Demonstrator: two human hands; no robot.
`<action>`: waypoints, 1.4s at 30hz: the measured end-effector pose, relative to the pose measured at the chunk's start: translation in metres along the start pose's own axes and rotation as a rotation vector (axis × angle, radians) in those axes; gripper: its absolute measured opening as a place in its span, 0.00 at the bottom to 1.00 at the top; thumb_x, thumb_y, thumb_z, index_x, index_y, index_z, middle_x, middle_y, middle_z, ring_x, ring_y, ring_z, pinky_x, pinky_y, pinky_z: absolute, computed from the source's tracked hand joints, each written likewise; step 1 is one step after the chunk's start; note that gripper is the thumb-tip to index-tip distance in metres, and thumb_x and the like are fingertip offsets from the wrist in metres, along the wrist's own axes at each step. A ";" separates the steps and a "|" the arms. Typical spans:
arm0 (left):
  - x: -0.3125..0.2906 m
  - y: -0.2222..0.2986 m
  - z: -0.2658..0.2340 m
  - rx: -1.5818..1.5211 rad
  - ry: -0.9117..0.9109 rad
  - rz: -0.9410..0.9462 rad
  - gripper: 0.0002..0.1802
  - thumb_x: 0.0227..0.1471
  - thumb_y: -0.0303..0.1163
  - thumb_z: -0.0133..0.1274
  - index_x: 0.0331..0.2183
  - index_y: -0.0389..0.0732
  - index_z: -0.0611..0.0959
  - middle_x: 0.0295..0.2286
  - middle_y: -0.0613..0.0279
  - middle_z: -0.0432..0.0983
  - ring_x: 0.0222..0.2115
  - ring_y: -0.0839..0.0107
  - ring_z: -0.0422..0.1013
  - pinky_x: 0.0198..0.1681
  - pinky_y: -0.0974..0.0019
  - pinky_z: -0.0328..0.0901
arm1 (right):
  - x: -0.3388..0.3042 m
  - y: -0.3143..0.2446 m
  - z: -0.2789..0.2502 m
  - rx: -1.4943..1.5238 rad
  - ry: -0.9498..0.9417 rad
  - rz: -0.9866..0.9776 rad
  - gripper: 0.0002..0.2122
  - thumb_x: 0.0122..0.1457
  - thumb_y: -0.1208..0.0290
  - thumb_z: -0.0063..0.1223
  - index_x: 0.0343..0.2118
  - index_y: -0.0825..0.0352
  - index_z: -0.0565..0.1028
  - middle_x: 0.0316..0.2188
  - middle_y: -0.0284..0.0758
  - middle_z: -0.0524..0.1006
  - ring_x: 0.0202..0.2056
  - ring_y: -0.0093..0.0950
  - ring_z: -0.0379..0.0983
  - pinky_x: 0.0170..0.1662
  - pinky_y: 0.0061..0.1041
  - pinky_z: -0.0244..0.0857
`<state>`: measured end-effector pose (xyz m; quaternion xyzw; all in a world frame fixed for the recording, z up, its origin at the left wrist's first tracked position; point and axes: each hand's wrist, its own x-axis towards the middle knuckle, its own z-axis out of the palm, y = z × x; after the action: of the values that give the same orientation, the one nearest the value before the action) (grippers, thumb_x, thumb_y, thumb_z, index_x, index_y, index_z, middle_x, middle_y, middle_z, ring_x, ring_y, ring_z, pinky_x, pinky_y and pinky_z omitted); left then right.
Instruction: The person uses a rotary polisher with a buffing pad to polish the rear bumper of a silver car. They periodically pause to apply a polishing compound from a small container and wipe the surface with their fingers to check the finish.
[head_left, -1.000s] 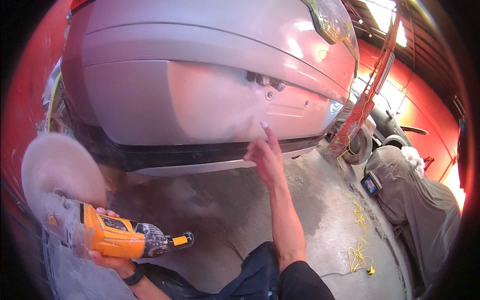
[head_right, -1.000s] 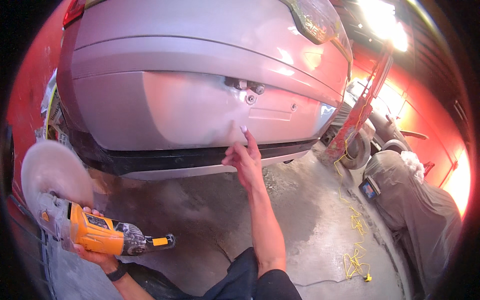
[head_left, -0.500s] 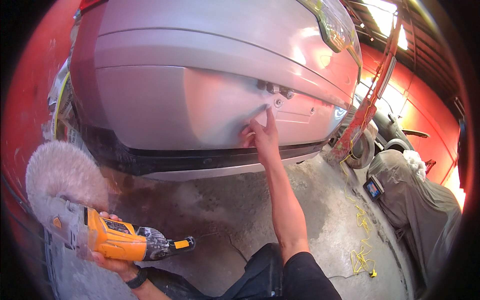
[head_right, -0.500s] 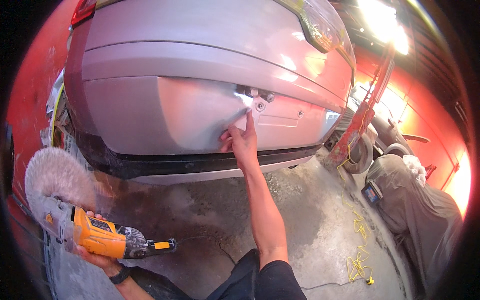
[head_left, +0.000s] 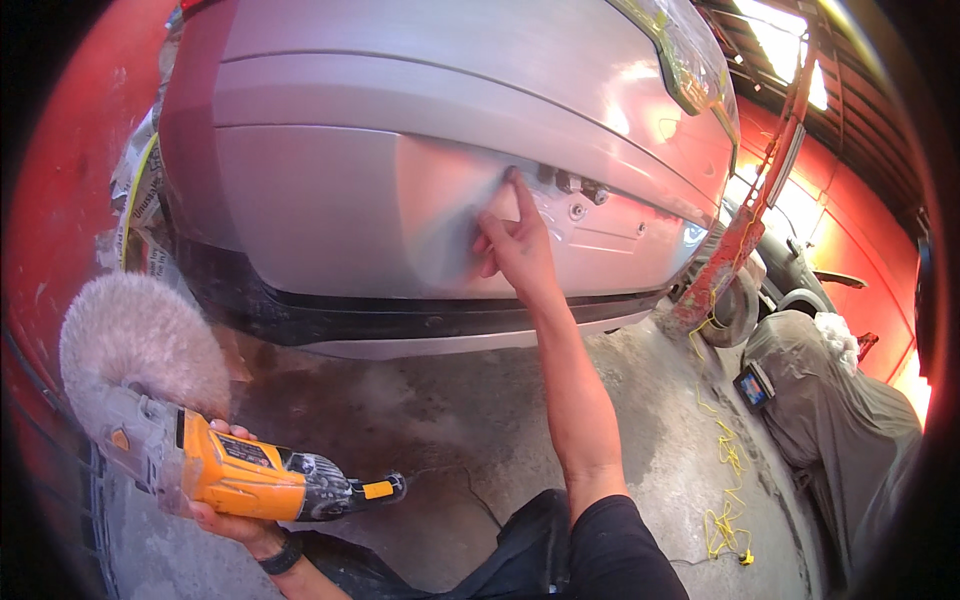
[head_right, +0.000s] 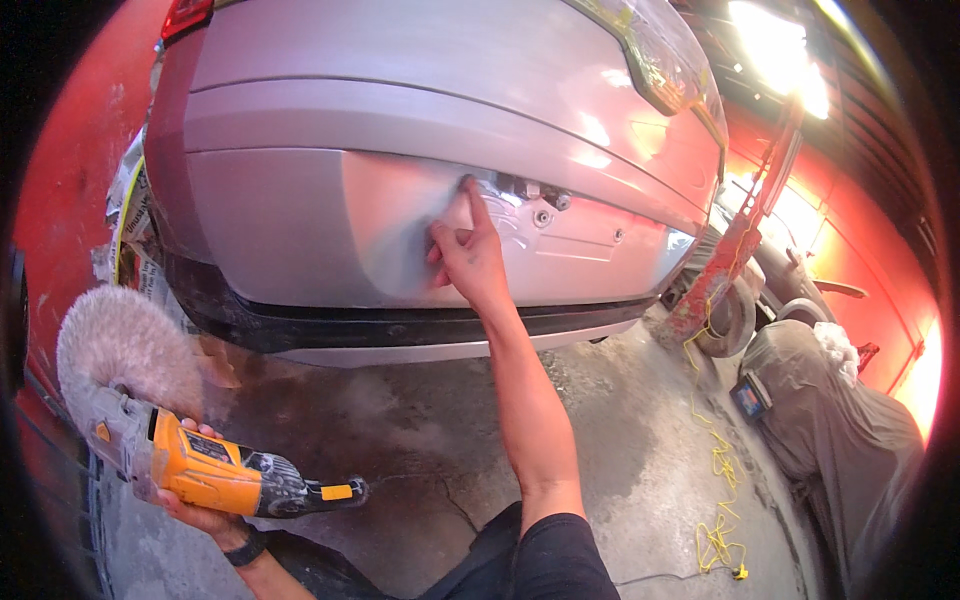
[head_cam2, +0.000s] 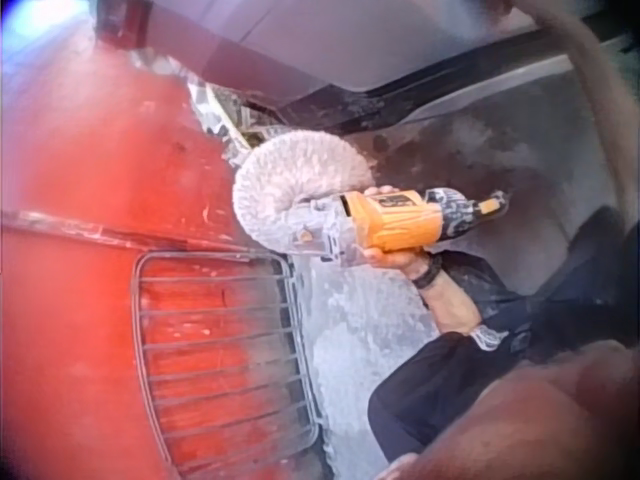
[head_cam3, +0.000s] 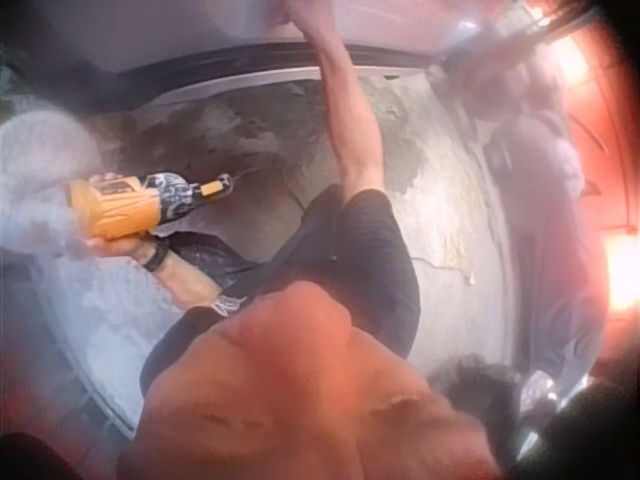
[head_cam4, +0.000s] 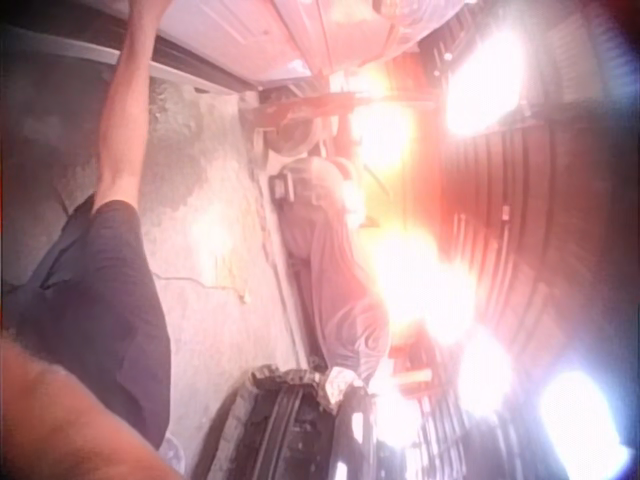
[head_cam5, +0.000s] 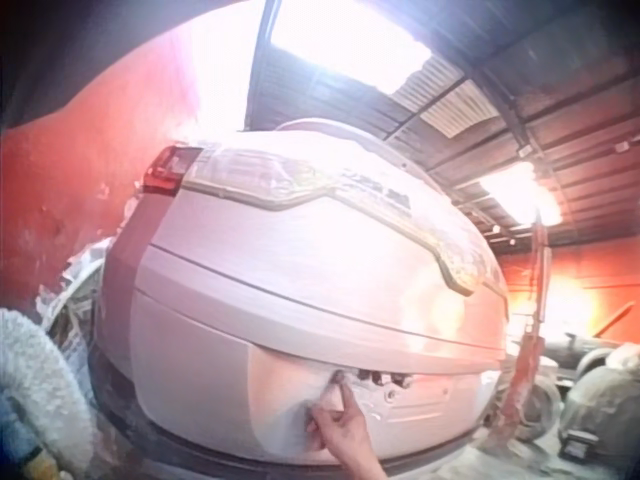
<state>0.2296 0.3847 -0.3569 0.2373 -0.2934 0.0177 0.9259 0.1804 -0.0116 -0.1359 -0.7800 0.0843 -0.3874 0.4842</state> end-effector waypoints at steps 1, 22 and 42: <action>0.000 0.000 0.001 0.006 -0.002 0.005 0.57 0.54 0.76 0.46 0.65 0.36 0.65 0.58 0.49 0.68 0.57 0.57 0.70 0.63 0.53 0.65 | 0.001 -0.002 0.000 -0.015 -0.071 -0.011 0.43 0.65 0.69 0.57 0.74 0.69 0.40 0.21 0.36 0.78 0.14 0.24 0.70 0.17 0.23 0.64; -0.004 -0.004 0.016 0.072 0.095 0.010 0.58 0.51 0.79 0.47 0.64 0.38 0.65 0.57 0.52 0.68 0.56 0.59 0.70 0.61 0.54 0.67 | -0.006 -0.027 0.058 -0.006 -0.205 -0.055 0.41 0.66 0.74 0.50 0.75 0.61 0.37 0.20 0.34 0.76 0.15 0.23 0.70 0.20 0.23 0.65; -0.003 -0.008 0.007 0.055 0.126 0.001 0.59 0.52 0.79 0.45 0.65 0.37 0.64 0.58 0.50 0.67 0.55 0.57 0.70 0.61 0.52 0.66 | -0.093 0.066 0.034 -0.740 -0.200 -0.038 0.41 0.68 0.56 0.52 0.75 0.54 0.38 0.25 0.56 0.79 0.30 0.55 0.79 0.37 0.52 0.71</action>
<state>0.2250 0.3747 -0.3569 0.2610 -0.2341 0.0409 0.9356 0.1559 0.0245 -0.2465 -0.9374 0.1564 -0.2616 0.1684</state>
